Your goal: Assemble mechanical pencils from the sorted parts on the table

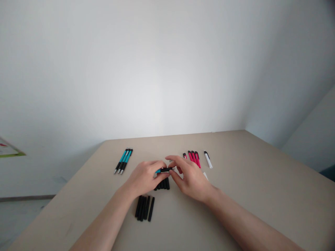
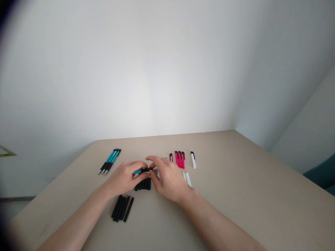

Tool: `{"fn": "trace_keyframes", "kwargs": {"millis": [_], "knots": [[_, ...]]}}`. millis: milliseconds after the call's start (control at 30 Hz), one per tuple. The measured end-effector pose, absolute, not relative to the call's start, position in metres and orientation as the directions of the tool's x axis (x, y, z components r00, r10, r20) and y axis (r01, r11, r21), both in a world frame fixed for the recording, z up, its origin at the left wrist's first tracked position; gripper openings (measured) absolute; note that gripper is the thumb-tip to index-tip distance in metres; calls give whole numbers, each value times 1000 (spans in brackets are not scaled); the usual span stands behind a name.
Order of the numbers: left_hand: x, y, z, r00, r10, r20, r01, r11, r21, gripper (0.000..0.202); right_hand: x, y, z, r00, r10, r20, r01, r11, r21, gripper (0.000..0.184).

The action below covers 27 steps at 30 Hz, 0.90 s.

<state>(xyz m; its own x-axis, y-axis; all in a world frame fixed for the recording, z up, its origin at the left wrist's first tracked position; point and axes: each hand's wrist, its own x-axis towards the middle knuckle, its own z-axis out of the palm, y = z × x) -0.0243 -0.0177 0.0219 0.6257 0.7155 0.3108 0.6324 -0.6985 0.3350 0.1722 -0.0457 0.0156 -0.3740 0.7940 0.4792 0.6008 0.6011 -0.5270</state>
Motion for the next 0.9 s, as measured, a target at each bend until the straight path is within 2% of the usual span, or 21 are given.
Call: {"fn": "trace_keyframes", "kwargs": {"millis": [900], "knots": [[-24, -19, 24, 625, 716, 310, 634, -698, 332, 6, 171, -46, 18, -397, 815, 423, 585, 579, -568, 34]]}}
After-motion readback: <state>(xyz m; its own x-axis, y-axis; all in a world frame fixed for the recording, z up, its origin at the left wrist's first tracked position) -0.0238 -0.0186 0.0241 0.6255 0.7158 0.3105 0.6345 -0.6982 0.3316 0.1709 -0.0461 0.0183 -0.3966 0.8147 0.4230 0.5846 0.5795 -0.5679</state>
